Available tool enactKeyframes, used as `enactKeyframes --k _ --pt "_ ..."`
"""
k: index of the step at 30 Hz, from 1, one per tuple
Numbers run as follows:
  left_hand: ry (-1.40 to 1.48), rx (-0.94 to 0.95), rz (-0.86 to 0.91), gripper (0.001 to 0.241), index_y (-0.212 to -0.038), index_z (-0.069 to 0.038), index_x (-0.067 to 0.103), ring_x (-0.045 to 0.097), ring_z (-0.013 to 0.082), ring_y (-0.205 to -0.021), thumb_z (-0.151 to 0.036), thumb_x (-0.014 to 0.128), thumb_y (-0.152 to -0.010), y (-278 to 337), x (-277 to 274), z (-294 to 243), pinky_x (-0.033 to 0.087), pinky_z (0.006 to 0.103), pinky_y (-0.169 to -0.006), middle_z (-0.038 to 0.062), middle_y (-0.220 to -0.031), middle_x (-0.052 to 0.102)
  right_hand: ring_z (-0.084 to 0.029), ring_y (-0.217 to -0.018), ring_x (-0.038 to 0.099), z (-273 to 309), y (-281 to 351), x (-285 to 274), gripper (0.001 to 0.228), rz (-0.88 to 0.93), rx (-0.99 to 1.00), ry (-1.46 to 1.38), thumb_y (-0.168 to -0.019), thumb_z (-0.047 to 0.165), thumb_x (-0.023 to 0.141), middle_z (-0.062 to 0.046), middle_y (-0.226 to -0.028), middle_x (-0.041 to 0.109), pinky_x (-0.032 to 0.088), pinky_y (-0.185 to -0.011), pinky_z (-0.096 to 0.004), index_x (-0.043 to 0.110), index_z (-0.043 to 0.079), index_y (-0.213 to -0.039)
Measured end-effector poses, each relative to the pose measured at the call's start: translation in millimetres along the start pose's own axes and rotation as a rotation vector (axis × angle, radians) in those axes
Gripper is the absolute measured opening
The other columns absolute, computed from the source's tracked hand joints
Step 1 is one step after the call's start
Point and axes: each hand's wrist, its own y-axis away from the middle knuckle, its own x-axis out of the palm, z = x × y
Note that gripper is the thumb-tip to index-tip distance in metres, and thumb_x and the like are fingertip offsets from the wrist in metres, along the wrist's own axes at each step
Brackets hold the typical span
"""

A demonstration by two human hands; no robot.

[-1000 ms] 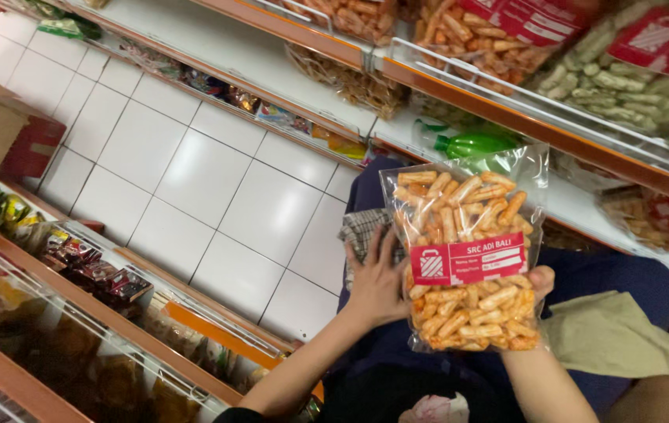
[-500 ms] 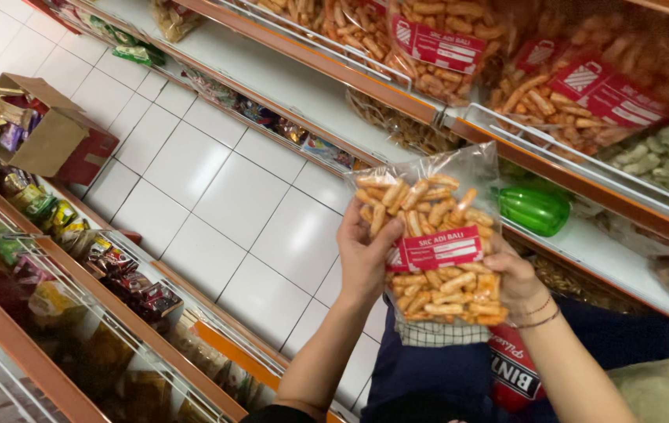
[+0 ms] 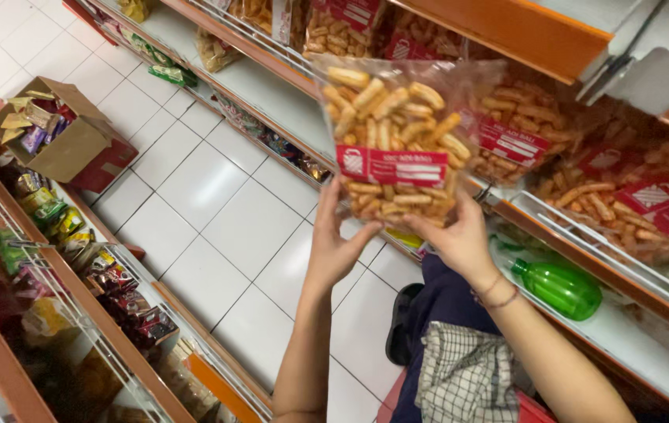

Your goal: The person picks up bags of snacks from a cardboard box, wipes each bag with a cloth, and then arranges them on a retail shelf.

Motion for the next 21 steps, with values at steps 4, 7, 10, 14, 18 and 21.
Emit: enactKeyframes --k 4,7,10,14,18,21 --pt "-0.101 0.136 -0.162 0.066 -0.143 0.0 0.051 0.062 0.0227 -0.127 -0.001 0.08 -0.085 -52.0 6.5 39.7 0.056 0.0367 -0.105 0.011 -0.136 0.057 -0.036 -0.114 0.064 1.0 -54.5 16.1 0.063 -0.186 -0.357 0.511 -0.083 0.008 0.083 -0.019 -0.123 0.066 0.051 -0.101 -0.042 0.051 -0.004 -0.136" --pt "-0.073 0.182 -0.188 0.063 -0.145 0.0 0.052 0.062 0.0219 -0.126 0.003 0.077 -0.088 -95.5 14.2 61.5 0.055 0.0369 -0.11 0.01 -0.134 0.058 -0.046 -0.12 0.06 -10.9 -82.1 18.0 0.059 -0.277 -0.529 0.64 -0.089 0.006 0.078 -0.027 -0.13 0.06 0.048 -0.105 -0.048 0.049 -0.006 -0.139" --pt "-0.029 0.245 -0.158 0.067 -0.152 -0.002 0.045 0.055 0.0227 -0.139 0.004 0.073 -0.092 -126.4 21.3 76.6 0.048 0.0389 -0.121 0.01 -0.144 0.052 -0.041 -0.112 0.066 -31.6 -101.0 23.4 0.042 -0.335 -0.308 0.544 -0.097 0.01 0.075 -0.024 -0.121 0.063 0.052 -0.099 -0.045 0.052 -0.004 -0.129" --pt "0.113 0.326 0.017 0.092 -0.162 -0.006 0.024 0.039 0.0242 -0.152 0.002 0.079 -0.09 -149.5 19.5 90.1 0.031 0.0424 -0.13 0.011 -0.161 0.036 -0.04 -0.12 0.068 -57.0 -111.1 22.0 0.047 -0.338 -0.348 0.533 -0.103 0.009 0.075 -0.024 -0.13 0.066 0.054 -0.104 -0.044 0.049 0.0 -0.142" --pt "0.177 0.231 -0.073 0.102 -0.165 -0.012 0.006 0.048 0.0259 -0.142 -0.007 0.076 -0.091 -154.5 21.2 98.2 0.042 0.0413 -0.122 0.009 -0.161 0.032 -0.048 -0.129 0.06 -69.1 -108.5 22.1 0.079 -0.385 -0.5 0.559 -0.102 0.008 0.072 -0.033 -0.145 0.051 0.05 -0.11 -0.048 0.019 -0.003 -0.159" --pt "-0.021 0.275 -0.126 0.097 -0.165 -0.013 0.01 0.057 0.0317 -0.136 -0.014 0.076 -0.094 -157.4 23.7 95.7 0.046 0.0425 -0.119 0.017 -0.151 0.052 -0.054 -0.129 0.056 -65.1 -112.4 22.5 0.081 -0.392 -0.583 0.761 -0.105 0.009 0.071 -0.036 -0.152 0.04 0.05 -0.108 -0.052 0.012 0.003 -0.161"
